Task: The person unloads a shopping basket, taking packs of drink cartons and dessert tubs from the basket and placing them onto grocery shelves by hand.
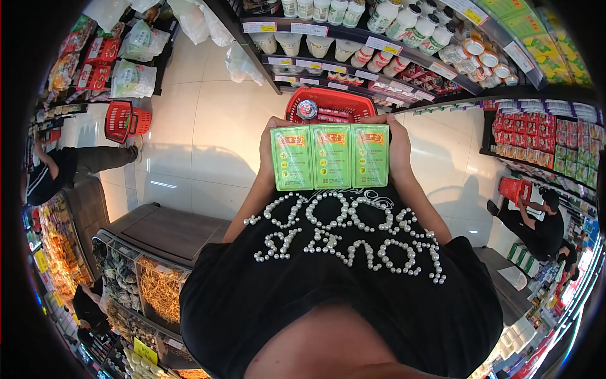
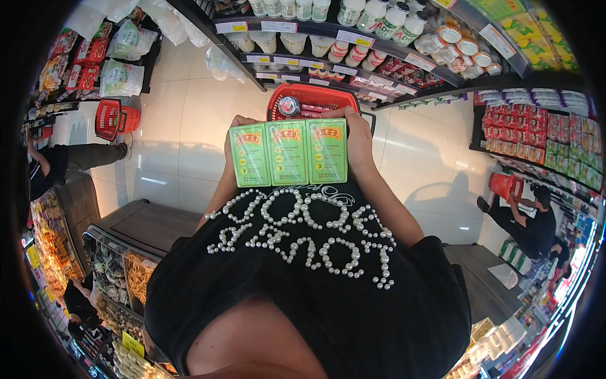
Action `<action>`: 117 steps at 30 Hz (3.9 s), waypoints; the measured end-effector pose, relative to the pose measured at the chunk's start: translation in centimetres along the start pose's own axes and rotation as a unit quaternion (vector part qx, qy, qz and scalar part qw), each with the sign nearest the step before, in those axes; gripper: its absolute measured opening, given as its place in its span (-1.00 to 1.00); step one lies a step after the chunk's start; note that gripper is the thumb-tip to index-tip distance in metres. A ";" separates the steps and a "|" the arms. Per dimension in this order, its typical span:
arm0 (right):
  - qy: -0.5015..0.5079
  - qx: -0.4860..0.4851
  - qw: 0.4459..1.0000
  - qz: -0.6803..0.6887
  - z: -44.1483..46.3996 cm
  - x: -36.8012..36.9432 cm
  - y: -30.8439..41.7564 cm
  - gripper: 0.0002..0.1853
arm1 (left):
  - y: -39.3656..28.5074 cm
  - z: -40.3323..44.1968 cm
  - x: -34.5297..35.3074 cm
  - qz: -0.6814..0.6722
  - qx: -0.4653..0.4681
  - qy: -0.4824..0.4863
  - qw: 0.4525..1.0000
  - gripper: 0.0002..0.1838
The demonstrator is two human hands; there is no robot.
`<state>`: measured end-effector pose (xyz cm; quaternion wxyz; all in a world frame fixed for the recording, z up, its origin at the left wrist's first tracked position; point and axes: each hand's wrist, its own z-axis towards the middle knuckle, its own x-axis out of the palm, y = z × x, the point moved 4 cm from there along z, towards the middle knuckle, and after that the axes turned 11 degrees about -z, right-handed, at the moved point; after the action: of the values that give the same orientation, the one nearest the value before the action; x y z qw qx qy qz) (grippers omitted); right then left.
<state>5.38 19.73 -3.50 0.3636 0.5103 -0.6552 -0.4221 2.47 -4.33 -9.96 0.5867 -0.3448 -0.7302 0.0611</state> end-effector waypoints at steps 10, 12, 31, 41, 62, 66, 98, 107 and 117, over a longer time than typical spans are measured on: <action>-0.001 -0.008 1.000 0.000 0.1 -0.1 -0.2 -0.46 | 0.1 0.0 -0.1 -0.007 -0.009 -0.022 1.000 -0.56; 0.001 -0.005 1.000 0.004 0.1 -0.2 -0.3 -0.46 | 0.1 -0.1 0.0 -0.020 -0.013 -0.021 0.999 -0.56; -0.005 0.014 1.000 0.016 -0.5 0.0 -0.2 -0.46 | 0.4 -0.4 -0.3 -0.003 -0.011 -0.033 0.999 -0.59; -0.002 0.012 1.000 0.011 -0.6 -0.2 -0.5 -0.46 | 0.5 -0.7 -0.1 0.007 -0.007 -0.038 0.999 -0.58; 0.034 0.138 0.990 0.019 -5.2 -2.5 -1.5 -0.34 | -2.5 -4.6 9.4 0.280 -0.230 0.025 0.932 -0.17; 0.015 0.155 0.987 -0.035 -5.8 -4.0 -2.9 -0.26 | 0.0 -3.9 6.7 0.335 -0.148 0.114 0.924 0.06; -0.178 -0.510 0.810 -0.226 11.6 -15.8 39.8 0.04 | -11.9 19.4 46.3 0.293 0.359 0.284 0.839 -0.15; -0.457 -0.641 0.512 -0.344 9.2 -14.8 32.0 -0.39 | -9.6 23.8 49.7 0.312 0.246 0.301 0.867 -0.31; -0.488 -0.501 0.537 -0.472 10.0 -17.2 29.0 -0.32 | -5.7 24.7 52.3 0.305 0.269 0.289 0.867 -0.23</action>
<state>-10.50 41.90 18.73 -0.0678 0.1949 -0.0768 -0.9755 -26.08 29.23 27.97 0.7934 -0.3812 -0.3418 0.3291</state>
